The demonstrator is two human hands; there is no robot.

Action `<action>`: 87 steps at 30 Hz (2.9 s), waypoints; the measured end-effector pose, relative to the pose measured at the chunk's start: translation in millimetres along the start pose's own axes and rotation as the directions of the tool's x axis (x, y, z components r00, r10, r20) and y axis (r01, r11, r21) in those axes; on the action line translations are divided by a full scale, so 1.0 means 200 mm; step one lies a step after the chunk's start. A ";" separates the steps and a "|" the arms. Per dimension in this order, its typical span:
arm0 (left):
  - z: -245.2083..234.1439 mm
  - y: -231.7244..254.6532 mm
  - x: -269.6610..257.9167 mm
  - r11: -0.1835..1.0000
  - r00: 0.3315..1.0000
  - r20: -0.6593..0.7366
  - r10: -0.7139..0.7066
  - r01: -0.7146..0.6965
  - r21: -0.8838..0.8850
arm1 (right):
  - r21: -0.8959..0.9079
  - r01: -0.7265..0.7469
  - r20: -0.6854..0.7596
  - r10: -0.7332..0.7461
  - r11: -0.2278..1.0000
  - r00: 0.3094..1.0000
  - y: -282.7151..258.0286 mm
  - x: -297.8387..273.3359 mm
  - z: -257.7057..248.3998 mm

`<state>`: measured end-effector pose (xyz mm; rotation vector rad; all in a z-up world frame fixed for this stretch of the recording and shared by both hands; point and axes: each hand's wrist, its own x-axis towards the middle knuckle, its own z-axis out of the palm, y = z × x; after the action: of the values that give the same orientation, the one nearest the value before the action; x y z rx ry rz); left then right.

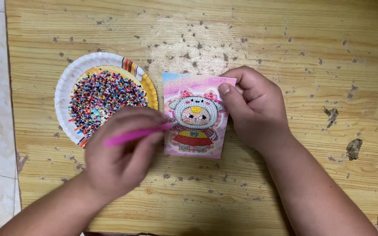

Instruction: A person performs diamond painting by using a stylus to pick up small colorful beads from a plate and precisely place them onto a sticky patterned card.

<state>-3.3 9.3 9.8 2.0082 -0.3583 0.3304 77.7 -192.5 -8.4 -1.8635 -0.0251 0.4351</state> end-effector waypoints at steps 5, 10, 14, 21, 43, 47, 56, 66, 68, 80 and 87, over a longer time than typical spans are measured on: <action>-0.23 -0.03 0.03 0.942 0.948 -0.005 -0.320 0.318 0.110 | 0.088 0.097 0.041 -0.101 0.991 0.994 0.06 0.01 -0.02; -0.40 -0.05 0.09 0.621 0.545 0.314 -0.777 0.746 0.242 | 0.133 0.180 0.066 -0.190 0.975 0.980 0.11 0.02 -0.03; -0.37 -0.08 0.10 0.603 0.480 0.372 -0.795 0.695 0.393 | 0.084 0.204 0.056 -0.209 0.975 0.976 0.11 0.02 -0.02; -0.40 -0.14 0.10 0.653 0.658 -0.030 -0.753 0.740 -0.164 | 0.030 0.182 0.015 -0.183 0.983 0.983 0.11 0.01 -0.02; -0.47 0.01 -0.49 0.876 0.935 0.276 -0.222 0.067 0.477 | -0.081 0.143 -0.061 -0.148 0.986 0.987 0.12 -0.01 -0.01; -0.43 -0.04 -0.61 0.768 0.930 0.293 -0.222 -0.018 0.640 | -0.043 0.154 -0.057 -0.157 0.987 0.986 0.13 -0.01 -0.01; -0.43 -0.04 -0.59 0.787 0.929 0.267 -0.256 0.040 0.615 | -0.019 0.147 -0.071 -0.148 0.989 0.986 0.13 0.00 -0.01; -0.52 -0.04 -0.23 0.844 0.979 0.137 -0.154 0.058 0.533 | 0.000 0.126 -0.079 -0.126 0.992 0.989 0.14 0.00 -0.01; -0.51 -0.04 -0.20 0.852 0.981 0.123 -0.148 0.063 0.520 | 0.008 0.118 -0.081 -0.117 0.993 0.990 0.13 -0.01 -0.01; -0.50 -0.04 -0.21 0.888 0.990 -0.043 -0.135 0.141 0.438 | 0.011 0.127 -0.079 -0.126 0.992 0.989 0.15 0.00 -0.01; -0.39 -0.13 -0.23 0.891 0.988 -0.083 -0.130 0.153 0.428 | -0.002 0.134 -0.077 -0.134 0.991 0.988 0.14 0.00 -0.01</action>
<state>-41.8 95.9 4.7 2.4435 -0.1053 0.3954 71.9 -203.3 -32.8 -1.8615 -0.0970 0.2696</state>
